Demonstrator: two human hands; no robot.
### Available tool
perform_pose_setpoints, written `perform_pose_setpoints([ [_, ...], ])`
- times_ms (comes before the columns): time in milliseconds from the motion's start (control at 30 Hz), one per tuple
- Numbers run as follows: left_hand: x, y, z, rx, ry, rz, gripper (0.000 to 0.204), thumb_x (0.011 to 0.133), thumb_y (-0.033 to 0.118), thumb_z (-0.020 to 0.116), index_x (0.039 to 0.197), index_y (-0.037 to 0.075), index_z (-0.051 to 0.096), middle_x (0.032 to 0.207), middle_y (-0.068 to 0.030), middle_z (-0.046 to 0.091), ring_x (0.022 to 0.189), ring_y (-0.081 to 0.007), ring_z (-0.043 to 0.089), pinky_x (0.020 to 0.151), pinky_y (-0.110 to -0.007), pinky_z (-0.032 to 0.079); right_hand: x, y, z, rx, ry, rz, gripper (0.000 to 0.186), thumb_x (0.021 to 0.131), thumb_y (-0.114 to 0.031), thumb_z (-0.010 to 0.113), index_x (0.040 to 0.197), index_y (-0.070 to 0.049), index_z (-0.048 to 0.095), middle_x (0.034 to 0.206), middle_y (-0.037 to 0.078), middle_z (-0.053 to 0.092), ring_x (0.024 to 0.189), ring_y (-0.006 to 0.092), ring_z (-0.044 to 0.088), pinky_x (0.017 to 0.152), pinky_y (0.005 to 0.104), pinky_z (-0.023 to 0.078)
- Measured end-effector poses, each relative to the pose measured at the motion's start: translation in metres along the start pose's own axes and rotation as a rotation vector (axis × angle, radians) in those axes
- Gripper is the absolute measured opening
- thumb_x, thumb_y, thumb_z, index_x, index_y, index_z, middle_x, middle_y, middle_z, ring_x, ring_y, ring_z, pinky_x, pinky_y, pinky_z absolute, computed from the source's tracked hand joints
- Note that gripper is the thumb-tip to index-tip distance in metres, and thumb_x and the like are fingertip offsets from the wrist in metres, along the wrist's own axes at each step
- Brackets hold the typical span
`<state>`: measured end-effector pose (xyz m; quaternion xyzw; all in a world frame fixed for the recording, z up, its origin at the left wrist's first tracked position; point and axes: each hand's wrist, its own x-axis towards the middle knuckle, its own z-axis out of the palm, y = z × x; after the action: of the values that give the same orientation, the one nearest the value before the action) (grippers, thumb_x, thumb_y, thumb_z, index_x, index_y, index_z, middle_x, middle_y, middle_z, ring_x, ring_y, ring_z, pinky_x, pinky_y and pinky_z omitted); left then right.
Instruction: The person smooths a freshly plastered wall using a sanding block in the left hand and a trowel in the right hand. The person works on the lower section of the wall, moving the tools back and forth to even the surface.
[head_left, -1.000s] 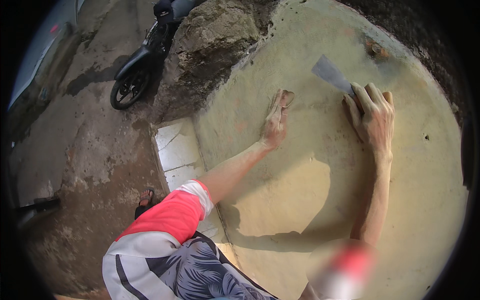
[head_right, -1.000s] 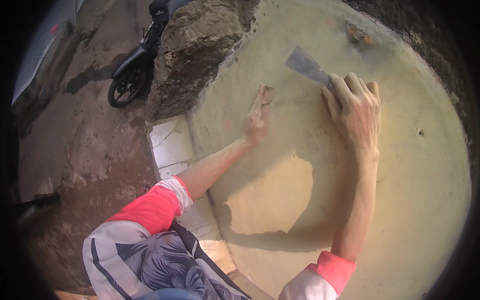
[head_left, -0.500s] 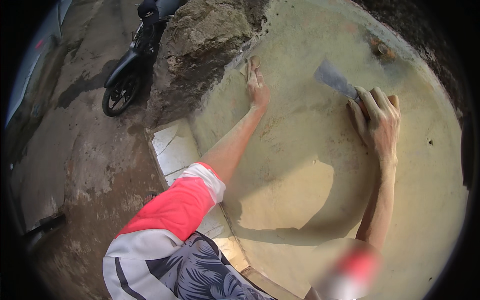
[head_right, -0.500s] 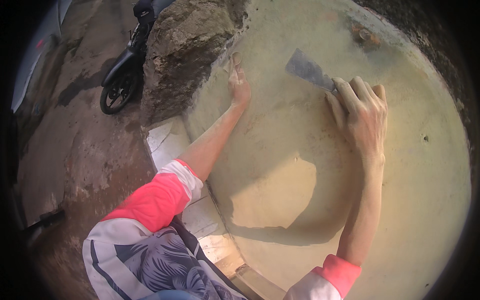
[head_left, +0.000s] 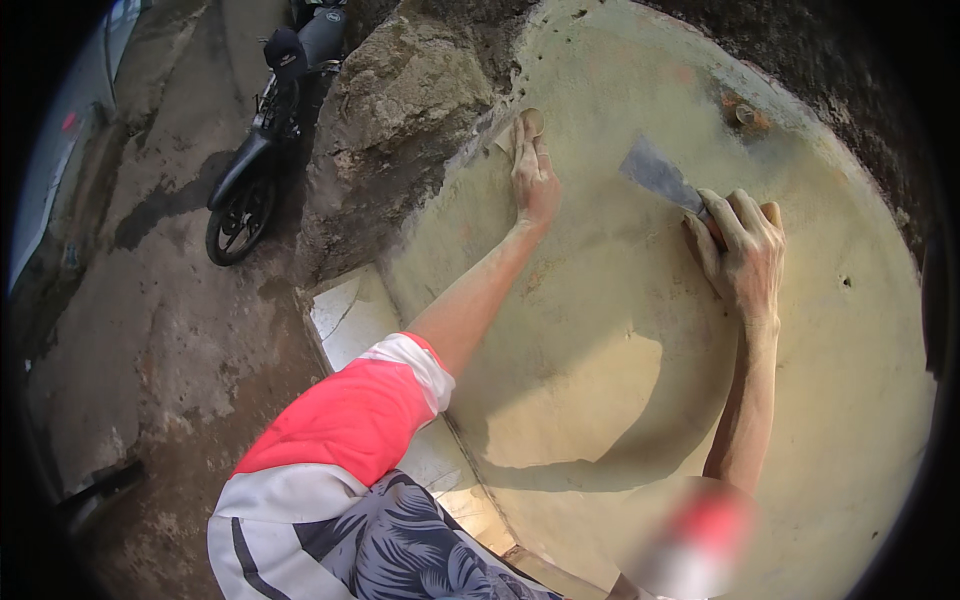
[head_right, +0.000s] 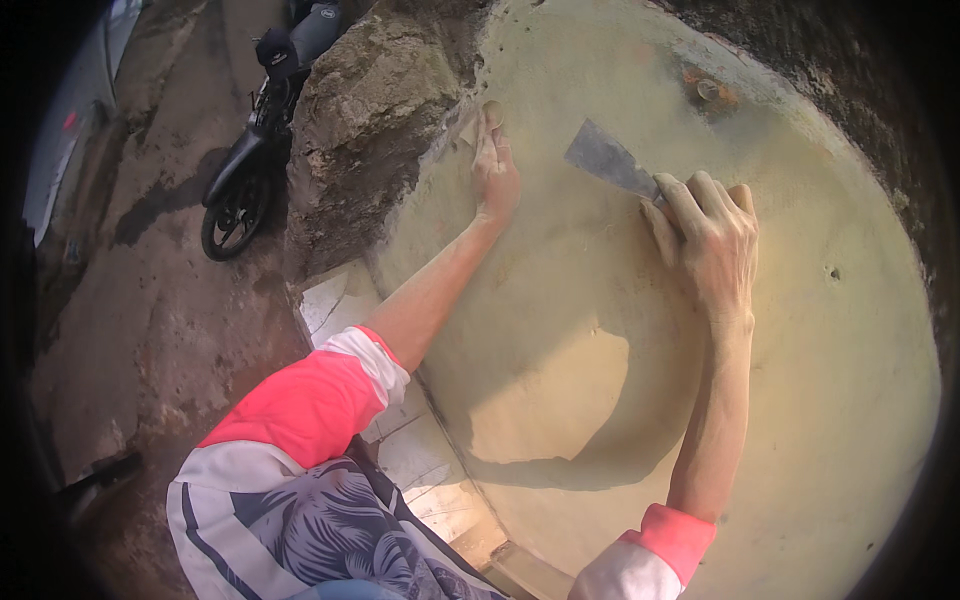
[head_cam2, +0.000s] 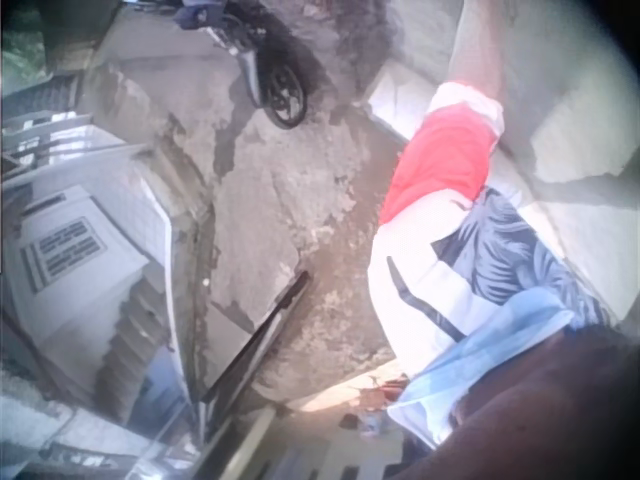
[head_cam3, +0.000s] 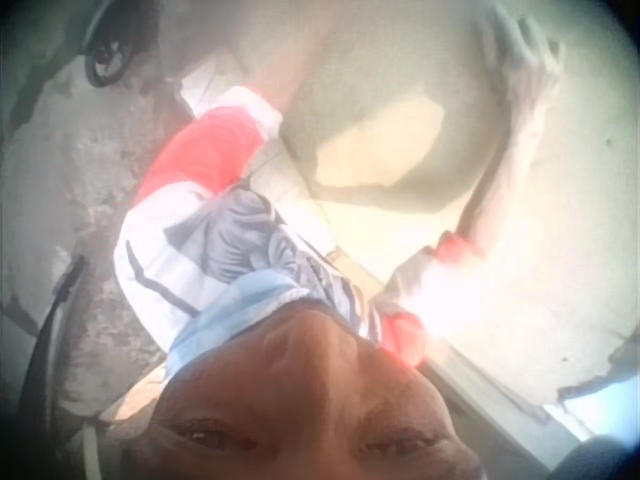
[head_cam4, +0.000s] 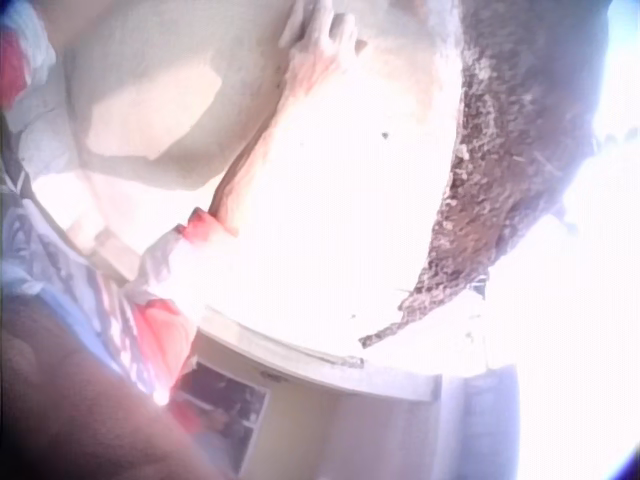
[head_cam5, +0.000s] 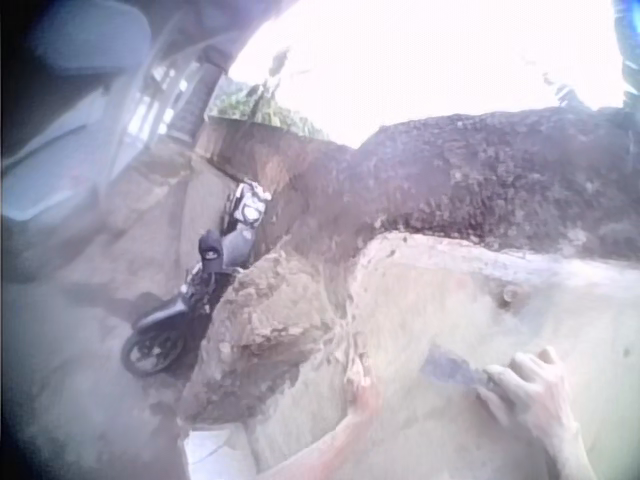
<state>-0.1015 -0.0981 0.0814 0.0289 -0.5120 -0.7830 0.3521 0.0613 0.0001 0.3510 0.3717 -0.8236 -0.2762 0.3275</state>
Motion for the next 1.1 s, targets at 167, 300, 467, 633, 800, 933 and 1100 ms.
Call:
perform_pose_setpoints([
  [167,-0.111,-0.019,-0.007,0.075,-0.278,0.320,0.054,0.112,0.012,0.042,0.165,0.005,0.033,0.172,-0.0187,0.028,0.160,-0.0386,0.022,0.132,-0.047,0.019,-0.008,0.001,-0.001,0.015,-0.012,0.043,0.023,0.087,-0.021,0.081,0.107,-0.012,0.074,0.081,0.003,0.061,0.071,0.0231,0.058,0.075,0.0359,0.045],
  [300,0.031,0.018,0.008,-0.086,-0.086,0.046,0.053,0.113,0.018,0.041,0.164,0.007,0.034,0.173,-0.0157,0.028,0.161,-0.0366,0.021,0.131,-0.046,0.020,0.001,0.000,-0.004,0.012,-0.006,0.023,0.024,0.086,-0.020,0.082,0.107,-0.012,0.074,0.081,0.003,0.060,0.071,0.0228,0.057,0.074,0.0358,0.045],
  [467,-0.028,0.032,0.014,0.018,-0.230,0.230,0.052,0.114,0.020,0.040,0.164,0.006,0.035,0.172,-0.0155,0.030,0.160,-0.0370,0.025,0.131,-0.046,0.022,-0.007,0.004,-0.001,0.022,-0.012,0.051,0.023,0.085,-0.020,0.082,0.106,-0.012,0.074,0.080,0.003,0.060,0.070,0.0224,0.057,0.075,0.0354,0.045],
  [633,-0.008,0.021,0.013,0.064,-0.250,0.446,0.051,0.113,0.022,0.040,0.162,0.006,0.039,0.168,-0.0201,0.038,0.159,-0.0380,0.028,0.130,-0.044,0.024,-0.004,0.000,-0.005,0.020,-0.013,0.038,0.022,0.086,-0.021,0.082,0.104,-0.012,0.074,0.079,0.002,0.060,0.071,0.0206,0.059,0.074,0.0352,0.044],
  [800,0.108,0.057,0.033,0.007,-0.077,0.204,0.053,0.110,0.013,0.044,0.162,0.005,0.038,0.170,-0.0195,0.032,0.159,-0.0351,0.027,0.130,-0.044,0.023,0.000,0.000,-0.003,0.037,0.004,0.033,0.021,0.086,-0.021,0.082,0.104,-0.012,0.074,0.078,0.002,0.059,0.073,0.0201,0.060,0.074,0.0355,0.044],
  [933,-0.021,0.023,0.010,0.087,-0.377,0.466,0.054,0.112,0.015,0.044,0.164,0.008,0.035,0.173,-0.0150,0.028,0.161,-0.0349,0.023,0.131,-0.046,0.022,-0.005,0.003,-0.001,0.046,0.006,0.043,0.021,0.086,-0.019,0.082,0.104,-0.011,0.074,0.079,0.003,0.059,0.074,0.0205,0.060,0.074,0.0356,0.044],
  [1100,0.055,0.034,0.025,0.060,-0.217,0.392,0.054,0.110,0.013,0.044,0.163,0.004,0.037,0.172,-0.0163,0.031,0.160,-0.0338,0.027,0.129,-0.042,0.026,-0.003,0.001,-0.005,0.041,0.013,0.028,0.022,0.085,-0.018,0.081,0.104,-0.011,0.074,0.079,0.003,0.059,0.074,0.0209,0.060,0.074,0.0356,0.044],
])
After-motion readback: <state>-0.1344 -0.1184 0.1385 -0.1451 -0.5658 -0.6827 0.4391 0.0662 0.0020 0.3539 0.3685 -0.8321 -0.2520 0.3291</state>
